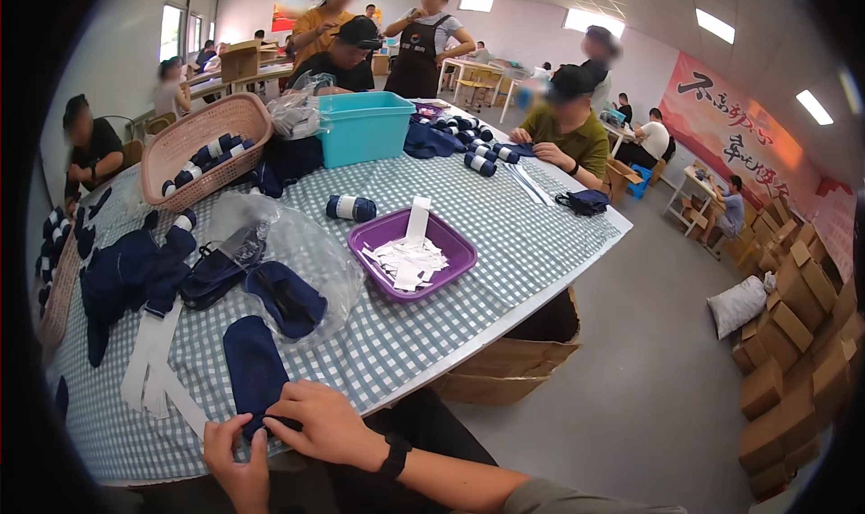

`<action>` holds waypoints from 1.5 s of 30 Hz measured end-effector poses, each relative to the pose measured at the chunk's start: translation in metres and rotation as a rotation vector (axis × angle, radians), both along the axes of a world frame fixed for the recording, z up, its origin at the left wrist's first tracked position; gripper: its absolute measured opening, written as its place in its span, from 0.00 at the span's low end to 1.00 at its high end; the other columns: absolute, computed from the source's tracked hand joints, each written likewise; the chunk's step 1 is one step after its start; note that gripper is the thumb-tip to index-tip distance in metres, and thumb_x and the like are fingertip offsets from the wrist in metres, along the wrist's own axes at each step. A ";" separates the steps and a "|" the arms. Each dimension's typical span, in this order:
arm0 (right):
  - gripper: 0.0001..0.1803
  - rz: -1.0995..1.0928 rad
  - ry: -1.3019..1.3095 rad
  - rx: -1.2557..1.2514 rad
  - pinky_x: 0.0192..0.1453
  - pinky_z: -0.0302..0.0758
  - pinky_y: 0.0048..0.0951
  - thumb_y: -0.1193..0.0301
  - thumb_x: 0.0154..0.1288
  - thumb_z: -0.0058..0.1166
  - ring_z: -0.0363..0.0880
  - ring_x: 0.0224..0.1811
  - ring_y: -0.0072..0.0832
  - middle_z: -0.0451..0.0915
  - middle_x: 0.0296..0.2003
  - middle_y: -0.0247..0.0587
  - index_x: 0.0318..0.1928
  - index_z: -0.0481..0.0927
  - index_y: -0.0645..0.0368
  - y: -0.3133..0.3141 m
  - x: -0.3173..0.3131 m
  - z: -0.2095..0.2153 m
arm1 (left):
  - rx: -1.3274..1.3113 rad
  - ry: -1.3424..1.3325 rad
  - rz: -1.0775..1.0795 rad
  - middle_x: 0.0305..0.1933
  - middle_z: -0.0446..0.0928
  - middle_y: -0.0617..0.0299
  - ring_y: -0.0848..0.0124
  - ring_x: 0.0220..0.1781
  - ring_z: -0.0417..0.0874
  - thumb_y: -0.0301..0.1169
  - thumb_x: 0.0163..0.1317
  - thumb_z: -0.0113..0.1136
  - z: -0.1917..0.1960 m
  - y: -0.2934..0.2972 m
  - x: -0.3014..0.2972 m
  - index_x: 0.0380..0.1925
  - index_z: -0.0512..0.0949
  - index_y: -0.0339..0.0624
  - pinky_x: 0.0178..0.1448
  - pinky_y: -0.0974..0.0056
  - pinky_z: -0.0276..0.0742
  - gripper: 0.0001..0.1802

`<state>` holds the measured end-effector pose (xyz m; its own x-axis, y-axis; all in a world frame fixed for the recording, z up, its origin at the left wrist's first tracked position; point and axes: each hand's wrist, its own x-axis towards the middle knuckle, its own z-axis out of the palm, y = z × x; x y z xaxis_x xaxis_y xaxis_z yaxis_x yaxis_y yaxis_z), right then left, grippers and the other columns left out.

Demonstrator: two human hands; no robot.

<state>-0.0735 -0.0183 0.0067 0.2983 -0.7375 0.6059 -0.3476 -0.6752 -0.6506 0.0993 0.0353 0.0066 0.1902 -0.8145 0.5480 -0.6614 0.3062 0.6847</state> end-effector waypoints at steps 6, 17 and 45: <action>0.08 -0.031 0.017 0.022 0.38 0.74 0.36 0.66 0.61 0.64 0.78 0.33 0.36 0.78 0.30 0.37 0.36 0.87 0.57 -0.002 -0.002 -0.004 | 0.022 -0.003 0.029 0.30 0.70 0.60 0.67 0.32 0.71 0.24 0.48 0.69 0.000 -0.004 -0.006 0.38 0.82 0.38 0.36 0.64 0.65 0.14; 0.08 -0.059 -0.003 -0.001 0.35 0.75 0.35 0.66 0.58 0.67 0.80 0.31 0.36 0.79 0.28 0.37 0.34 0.88 0.56 -0.001 -0.001 -0.002 | -0.025 0.009 0.048 0.28 0.70 0.60 0.66 0.30 0.71 0.22 0.45 0.71 -0.001 -0.003 -0.007 0.35 0.83 0.39 0.35 0.62 0.65 0.14; 0.10 -0.102 0.004 -0.007 0.34 0.74 0.38 0.65 0.60 0.66 0.79 0.31 0.38 0.77 0.27 0.38 0.31 0.86 0.58 0.001 0.003 0.000 | -0.056 0.008 0.031 0.26 0.70 0.60 0.68 0.27 0.67 0.24 0.51 0.68 0.002 -0.005 -0.010 0.33 0.83 0.38 0.33 0.62 0.61 0.08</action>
<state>-0.0705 -0.0176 0.0067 0.2246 -0.7600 0.6099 -0.4176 -0.6406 -0.6444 0.0894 0.0307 0.0090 0.2196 -0.7763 0.5908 -0.6658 0.3234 0.6724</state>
